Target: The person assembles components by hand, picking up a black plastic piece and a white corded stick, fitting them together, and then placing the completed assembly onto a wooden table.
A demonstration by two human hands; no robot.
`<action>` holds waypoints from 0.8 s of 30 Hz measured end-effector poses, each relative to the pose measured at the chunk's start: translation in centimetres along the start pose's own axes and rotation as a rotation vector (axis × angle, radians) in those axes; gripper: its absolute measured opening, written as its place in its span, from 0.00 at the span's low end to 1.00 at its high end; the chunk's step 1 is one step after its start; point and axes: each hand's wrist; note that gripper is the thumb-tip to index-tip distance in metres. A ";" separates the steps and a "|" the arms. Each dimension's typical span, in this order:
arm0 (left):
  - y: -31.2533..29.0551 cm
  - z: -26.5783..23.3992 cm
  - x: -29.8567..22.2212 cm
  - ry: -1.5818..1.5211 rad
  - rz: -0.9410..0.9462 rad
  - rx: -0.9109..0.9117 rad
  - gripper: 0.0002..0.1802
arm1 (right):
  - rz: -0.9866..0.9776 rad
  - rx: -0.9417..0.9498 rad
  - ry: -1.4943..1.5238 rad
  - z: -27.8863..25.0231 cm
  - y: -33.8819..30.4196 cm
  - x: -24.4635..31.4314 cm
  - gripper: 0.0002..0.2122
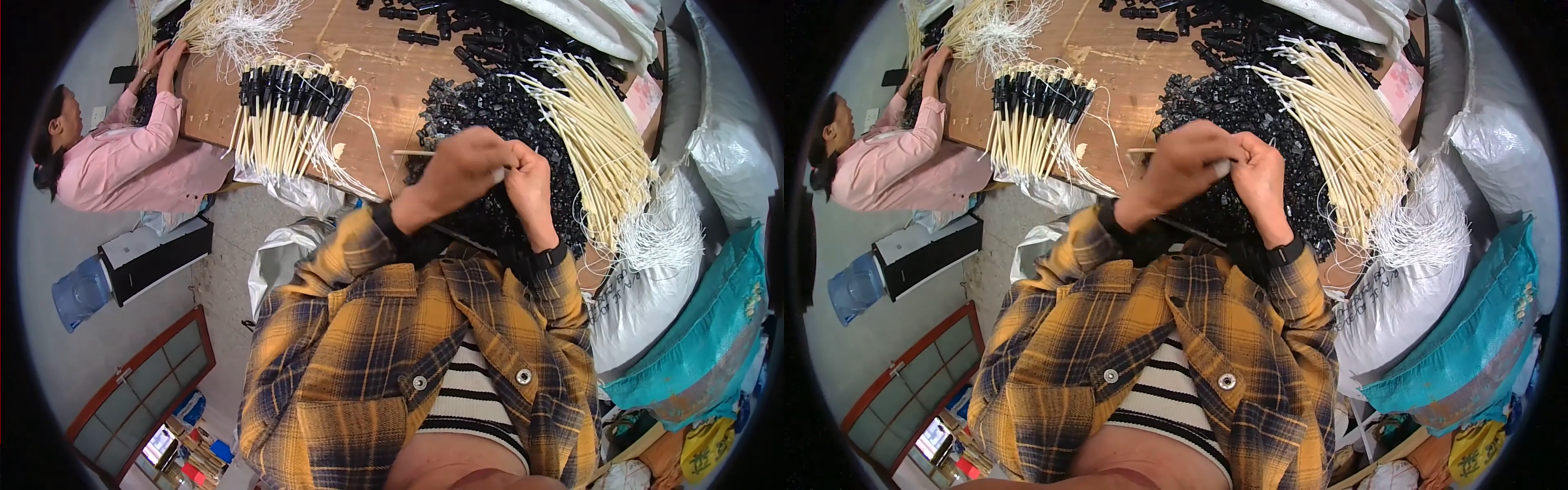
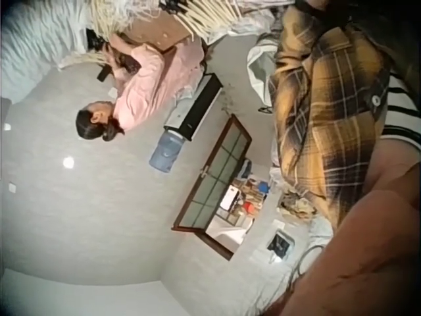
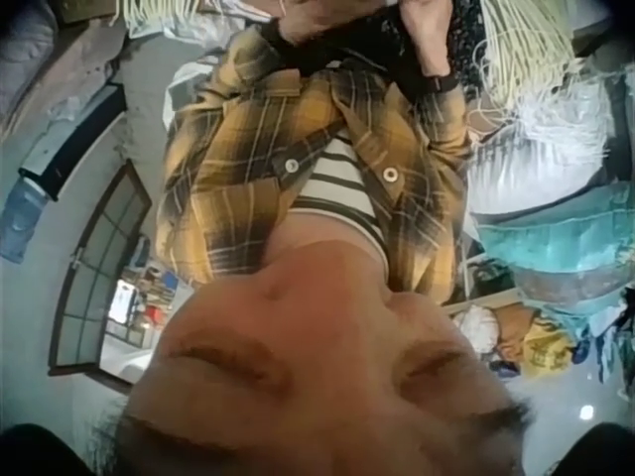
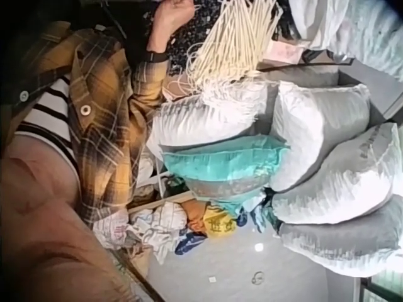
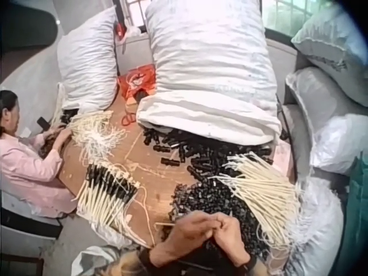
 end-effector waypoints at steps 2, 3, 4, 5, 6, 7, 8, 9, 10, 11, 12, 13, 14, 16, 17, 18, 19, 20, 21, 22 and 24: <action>-0.4 0.5 -0.2 0.080 0.032 -0.044 0.16 | 0.056 0.019 0.077 0.2 -0.1 0.2 0.12; -0.3 0.4 -0.1 0.092 0.076 -0.022 0.16 | 0.019 -0.009 0.116 0.4 -0.3 0.1 0.09; -0.2 0.3 -0.1 0.104 0.122 -0.001 0.17 | -0.018 -0.037 0.156 0.5 -0.5 -0.1 0.07; -0.1 0.2 0.0 0.104 0.124 -0.001 0.17 | -0.020 -0.039 0.155 0.6 -0.6 -0.4 0.07; -0.1 0.1 0.2 0.065 0.116 -0.001 0.16 | -0.034 -0.043 0.123 0.6 -0.8 -0.8 0.06; -0.1 0.1 0.3 0.026 0.108 0.000 0.16 | -0.047 -0.047 0.091 0.6 -0.8 -1.0 0.05; -0.3 0.1 0.5 0.026 0.110 0.002 0.16 | -0.047 -0.050 0.091 0.6 -0.8 -0.4 0.05; -0.7 0.0 0.5 -0.075 -0.087 -0.033 0.16 | -0.091 -0.085 -0.114 0.6 -1.0 0.9 0.04; -1.0 -0.1 0.6 -0.177 -0.283 -0.069 0.17 | -0.133 -0.119 -0.318 0.8 -1.0 1.7 0.04; -1.0 -0.3 0.5 -0.194 -0.329 -0.082 0.14 | -0.233 -0.170 -0.390 1.0 -1.1 1.5 0.03; -1.1 -0.3 0.2 -0.194 -0.329 -0.082 0.14 | -0.233 -0.170 -0.390 1.1 -1.2 1.5 0.03; -1.1 -0.4 -0.1 -0.296 -0.464 -0.063 0.14 | -0.311 -0.201 -0.445 1.2 -1.3 1.7 0.03; -1.0 -0.4 -0.2 -0.397 -0.597 -0.043 0.13 | -0.391 -0.234 -0.500 1.3 -1.3 1.8 0.03; -0.9 -0.3 -0.1 -0.471 -0.613 -0.040 0.11 | -0.459 -0.245 -0.534 1.5 -1.4 1.9 0.03; -0.9 -0.3 -0.1 -0.401 -0.615 -0.037 0.10 | -0.526 -0.255 -0.567 1.6 -1.4 1.9 0.03; -0.9 -0.3 0.0 -0.332 -0.615 -0.034 0.10 | -0.526 -0.255 -0.567 1.6 -1.4 2.0 0.03; -0.9 -0.5 0.1 -0.332 -0.615 -0.034 0.10 | -0.544 -0.234 -0.580 1.6 -1.5 2.0 0.04; -0.9 -0.7 0.1 -0.299 -0.577 -0.037 0.09 | -0.561 -0.215 -0.594 1.6 -1.6 1.9 0.06; -0.8 -0.9 0.2 -0.266 -0.539 -0.041 0.08 | -0.561 -0.215 -0.594 1.4 -1.7 1.9 0.06; -0.7 -0.9 0.3 -0.266 -0.539 -0.040 0.08 | -0.579 -0.206 -0.537 1.2 -1.6 1.8 0.06; -0.5 -1.1 0.7 -0.192 -0.453 -0.119 0.08 | -0.601 -0.197 -0.477 0.9 -1.6 2.0 0.07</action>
Point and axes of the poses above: each hand's wrist, its own y-axis towards the middle knuckle, its own z-axis out of the palm, x = y × z, and after that the axes turned 13 degrees about -z, right-handed
